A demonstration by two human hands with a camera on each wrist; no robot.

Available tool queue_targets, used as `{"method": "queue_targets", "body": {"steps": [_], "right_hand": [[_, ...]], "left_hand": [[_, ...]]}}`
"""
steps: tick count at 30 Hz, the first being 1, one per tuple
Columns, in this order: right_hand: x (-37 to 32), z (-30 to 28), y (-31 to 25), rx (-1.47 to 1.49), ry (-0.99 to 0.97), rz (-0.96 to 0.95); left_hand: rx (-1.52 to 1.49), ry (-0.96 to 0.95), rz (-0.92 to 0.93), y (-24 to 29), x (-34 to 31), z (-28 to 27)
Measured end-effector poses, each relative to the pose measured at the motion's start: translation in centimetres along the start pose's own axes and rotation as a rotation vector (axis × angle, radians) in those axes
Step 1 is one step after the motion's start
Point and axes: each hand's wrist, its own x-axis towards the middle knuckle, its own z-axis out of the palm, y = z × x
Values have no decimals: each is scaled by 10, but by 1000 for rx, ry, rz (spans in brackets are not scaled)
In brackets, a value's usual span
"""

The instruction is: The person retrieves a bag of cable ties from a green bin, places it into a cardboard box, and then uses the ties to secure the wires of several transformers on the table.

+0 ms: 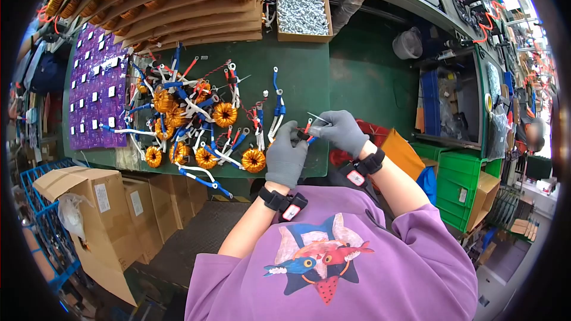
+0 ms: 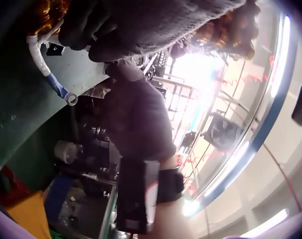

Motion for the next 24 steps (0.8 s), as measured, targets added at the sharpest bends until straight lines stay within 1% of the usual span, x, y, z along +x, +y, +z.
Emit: {"method": "queue_targets", "body": {"steps": [1, 2, 4, 5, 7, 8, 9, 10, 11, 13, 14, 15, 17, 18, 19, 21, 22, 23, 24], "right_hand": [[0, -1, 3, -1, -3, -1], [-1, -2, 5, 39, -11, -2], [-1, 2, 9, 76, -24, -1], [0, 7, 11, 26, 1, -38], [-1, 12, 7, -27, 27, -78], [-2, 13, 1, -91, 32, -57], [-3, 13, -2, -154, 37, -35], [0, 15, 3, -116, 34, -25], [1, 16, 4, -118, 36, -25], [1, 18, 6, -97, 69, -31], [0, 18, 6, -98, 66, -30], [0, 18, 5, -44, 44, -34], [2, 14, 5, 10, 24, -38], [4, 12, 5, 73, 13, -14], [6, 10, 5, 135, 1, 10], [9, 9, 2, 136, -22, 5], [9, 8, 2, 136, -43, -1], [10, 9, 4, 136, -40, 0], [12, 10, 8, 194, -22, -27]], "left_hand": [[-107, 16, -65, -1, -1, -1], [-108, 18, -66, -2, 0, -4], [58, -143, -141, -3, 2, -11], [57, -140, -144, -4, 3, -11], [258, -132, 79, -5, 8, -9], [256, -129, 81, -3, 9, -11], [207, -195, 12, -2, 10, -15], [157, -261, -55, 0, 11, -18], [155, -261, -53, 0, 9, -19], [-244, -349, -67, 1, 2, -23], [-450, -462, -313, 12, 2, -31], [-452, -459, -315, 12, 4, -32], [-692, -421, -401, 8, 8, -30], [-827, -444, -425, 2, 9, -30], [-827, -444, -424, -1, 10, -29], [-763, -397, -372, -6, 12, -26], [-738, -358, -233, -9, 11, -22], [-739, -360, -232, -11, 11, -19], [-602, -329, -176, -12, 10, -17]]}}
